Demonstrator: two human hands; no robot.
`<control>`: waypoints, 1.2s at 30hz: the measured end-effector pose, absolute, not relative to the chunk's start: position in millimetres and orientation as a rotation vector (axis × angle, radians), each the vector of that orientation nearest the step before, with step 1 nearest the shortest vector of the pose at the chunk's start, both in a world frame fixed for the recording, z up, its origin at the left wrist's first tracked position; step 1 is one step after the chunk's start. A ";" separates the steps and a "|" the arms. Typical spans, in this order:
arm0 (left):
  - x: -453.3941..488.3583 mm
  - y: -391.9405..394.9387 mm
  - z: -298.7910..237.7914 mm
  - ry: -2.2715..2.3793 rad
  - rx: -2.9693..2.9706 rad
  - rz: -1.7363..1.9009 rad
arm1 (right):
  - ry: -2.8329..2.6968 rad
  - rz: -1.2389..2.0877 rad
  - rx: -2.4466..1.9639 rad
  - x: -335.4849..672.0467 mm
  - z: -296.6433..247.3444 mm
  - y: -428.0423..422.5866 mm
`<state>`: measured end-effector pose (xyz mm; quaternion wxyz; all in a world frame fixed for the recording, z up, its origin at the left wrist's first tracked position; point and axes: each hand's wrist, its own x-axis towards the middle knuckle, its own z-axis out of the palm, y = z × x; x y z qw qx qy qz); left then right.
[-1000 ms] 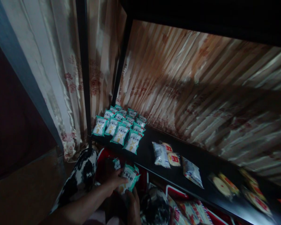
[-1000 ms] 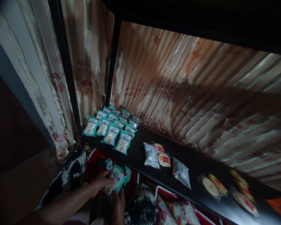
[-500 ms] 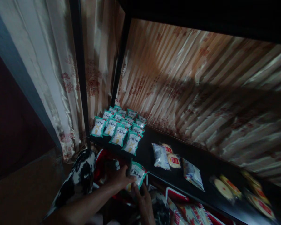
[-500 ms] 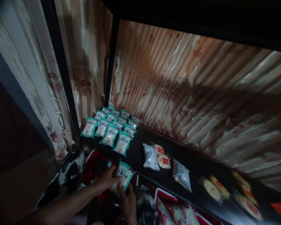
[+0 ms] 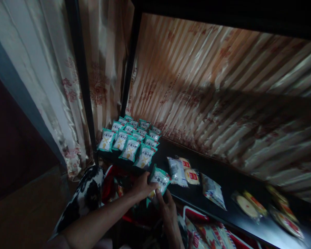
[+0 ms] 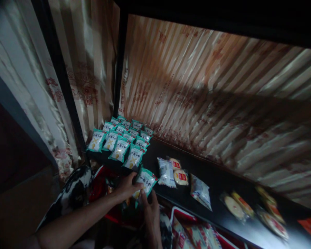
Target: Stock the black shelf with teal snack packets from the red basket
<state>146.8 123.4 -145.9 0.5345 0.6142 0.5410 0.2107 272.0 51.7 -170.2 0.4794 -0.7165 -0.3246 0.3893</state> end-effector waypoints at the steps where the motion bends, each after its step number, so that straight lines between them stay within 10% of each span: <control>1: 149.8 126.6 -144.7 1.289 1.469 0.509 | -0.784 0.935 -1.734 273.4 -168.0 55.8; 36: 240.7 199.1 -158.1 1.260 1.554 0.596 | -0.929 0.540 -1.912 347.6 -179.5 171.3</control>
